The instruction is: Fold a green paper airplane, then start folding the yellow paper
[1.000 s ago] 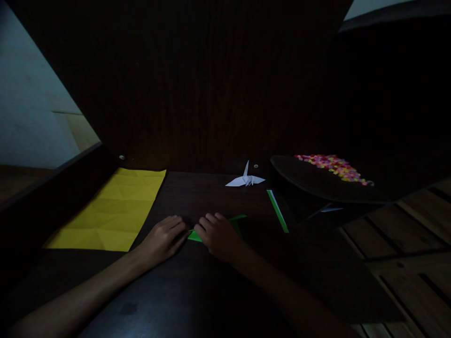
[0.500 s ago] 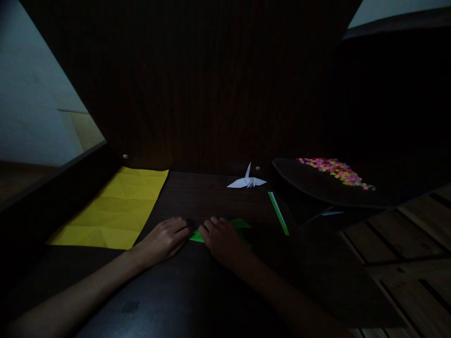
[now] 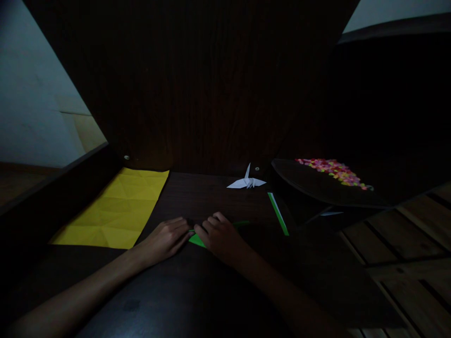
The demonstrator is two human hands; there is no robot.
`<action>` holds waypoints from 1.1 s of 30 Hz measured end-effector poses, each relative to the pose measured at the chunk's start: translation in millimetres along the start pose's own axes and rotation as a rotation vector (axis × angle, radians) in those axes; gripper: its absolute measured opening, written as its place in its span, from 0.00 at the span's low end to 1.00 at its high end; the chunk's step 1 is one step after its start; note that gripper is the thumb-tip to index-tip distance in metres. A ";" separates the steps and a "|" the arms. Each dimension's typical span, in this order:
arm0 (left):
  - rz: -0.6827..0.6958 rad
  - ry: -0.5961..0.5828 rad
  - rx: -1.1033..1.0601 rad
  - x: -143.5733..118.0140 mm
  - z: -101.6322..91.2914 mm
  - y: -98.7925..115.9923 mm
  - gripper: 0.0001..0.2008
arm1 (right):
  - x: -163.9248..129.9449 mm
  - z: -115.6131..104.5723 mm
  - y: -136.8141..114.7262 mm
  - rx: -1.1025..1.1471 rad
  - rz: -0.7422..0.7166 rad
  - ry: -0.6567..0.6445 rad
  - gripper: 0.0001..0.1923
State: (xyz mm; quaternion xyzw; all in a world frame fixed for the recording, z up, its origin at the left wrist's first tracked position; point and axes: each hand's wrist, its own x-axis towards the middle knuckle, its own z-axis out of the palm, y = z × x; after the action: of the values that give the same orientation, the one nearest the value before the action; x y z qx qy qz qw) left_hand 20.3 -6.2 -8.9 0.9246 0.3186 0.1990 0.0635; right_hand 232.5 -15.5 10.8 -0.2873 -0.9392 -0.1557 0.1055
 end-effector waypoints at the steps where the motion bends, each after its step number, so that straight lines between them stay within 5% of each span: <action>1: 0.009 -0.010 0.030 0.2 -0.5 0.6 0.12 | 0.1 -1.5 -0.3 0.007 0.001 -0.009 0.12; 8: 0.038 -0.042 0.093 1.1 -3.6 2.6 0.12 | 0.9 -5.0 -2.5 0.017 -0.021 -0.023 0.10; 18: -0.094 -0.044 -0.247 1.6 -9.5 4.2 0.09 | -1.3 -5.1 0.3 0.012 0.004 0.006 0.11; 25: -0.388 -0.042 -0.813 4.4 -15.1 7.2 0.12 | -6.3 -1.2 -3.0 -0.085 0.029 0.304 0.12; 29: -0.516 -0.057 -1.169 7.4 -13.2 8.1 0.18 | -5.9 2.2 -0.8 -0.108 0.030 0.352 0.13; 33: -0.578 -0.046 -1.288 8.9 -10.6 7.5 0.17 | -3.6 3.2 -0.1 -0.030 0.028 0.294 0.11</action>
State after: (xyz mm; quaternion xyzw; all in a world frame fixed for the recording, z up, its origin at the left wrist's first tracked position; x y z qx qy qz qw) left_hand 26.6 -6.7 5.5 0.5856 0.3687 0.3035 0.6550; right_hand 235.0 -16.2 6.7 -0.2762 -0.9071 -0.2084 0.2397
